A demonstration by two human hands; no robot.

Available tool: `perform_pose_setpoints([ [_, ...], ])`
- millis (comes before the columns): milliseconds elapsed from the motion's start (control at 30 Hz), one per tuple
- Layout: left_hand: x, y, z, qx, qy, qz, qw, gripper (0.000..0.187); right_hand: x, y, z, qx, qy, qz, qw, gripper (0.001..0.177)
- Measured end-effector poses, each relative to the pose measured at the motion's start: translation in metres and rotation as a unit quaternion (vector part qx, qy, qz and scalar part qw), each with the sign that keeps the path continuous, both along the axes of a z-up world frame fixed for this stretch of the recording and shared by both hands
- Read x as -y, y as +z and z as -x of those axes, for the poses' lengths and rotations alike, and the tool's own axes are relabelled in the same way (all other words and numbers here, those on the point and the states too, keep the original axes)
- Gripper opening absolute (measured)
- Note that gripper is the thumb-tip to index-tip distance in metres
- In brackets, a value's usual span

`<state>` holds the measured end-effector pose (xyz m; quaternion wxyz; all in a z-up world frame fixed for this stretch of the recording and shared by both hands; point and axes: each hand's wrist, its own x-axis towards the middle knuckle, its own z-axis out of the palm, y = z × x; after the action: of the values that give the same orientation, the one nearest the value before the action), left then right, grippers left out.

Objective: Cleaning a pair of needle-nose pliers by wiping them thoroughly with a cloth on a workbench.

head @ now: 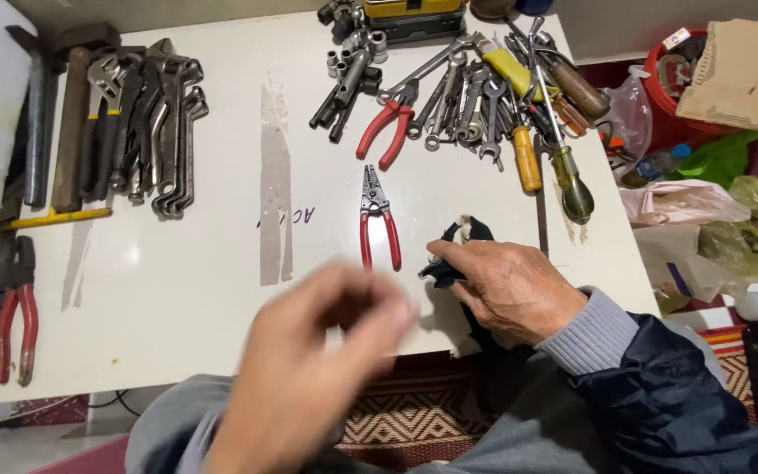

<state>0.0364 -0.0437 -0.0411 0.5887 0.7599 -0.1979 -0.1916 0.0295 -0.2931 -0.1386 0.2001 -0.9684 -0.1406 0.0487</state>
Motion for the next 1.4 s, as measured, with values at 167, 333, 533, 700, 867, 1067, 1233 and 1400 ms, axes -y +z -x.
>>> perform_pose_setpoints([
  [167,0.033,-0.088,-0.06,0.094,0.088,-0.214,0.968,0.016,0.0,-0.002,0.0,-0.009,-0.008,0.027,1.0,0.051],
  [333,0.055,-0.134,-0.105,0.113,0.104,-0.358,0.921,0.02,0.002,-0.003,-0.001,0.012,-0.013,0.02,1.0,0.05],
  [533,0.082,-0.176,-0.158,0.188,0.163,-0.358,0.9,0.033,0.004,-0.003,-0.004,-0.02,-0.017,0.032,0.999,0.05],
  [700,0.105,-0.206,-0.191,0.287,0.185,-0.344,0.875,0.039,0.003,0.001,-0.007,-0.017,-0.007,0.016,1.0,0.049],
  [867,0.12,-0.21,-0.215,0.27,0.158,-0.391,0.866,0.045,0.003,0.005,-0.01,-0.044,0.003,0.016,0.999,0.045],
  [1067,0.126,-0.221,-0.225,0.282,0.155,-0.395,0.86,0.041,0.007,0.003,-0.008,-0.04,0.003,-0.009,0.999,0.046],
  [1233,0.129,-0.224,-0.233,0.293,0.161,-0.4,0.854,0.045,0.007,0.001,-0.007,-0.023,0.014,-0.01,1.0,0.045],
  [1400,0.135,-0.229,-0.243,0.313,0.155,-0.399,0.848,0.042,0.006,0.0,-0.008,-0.025,0.015,-0.009,1.0,0.045],
])
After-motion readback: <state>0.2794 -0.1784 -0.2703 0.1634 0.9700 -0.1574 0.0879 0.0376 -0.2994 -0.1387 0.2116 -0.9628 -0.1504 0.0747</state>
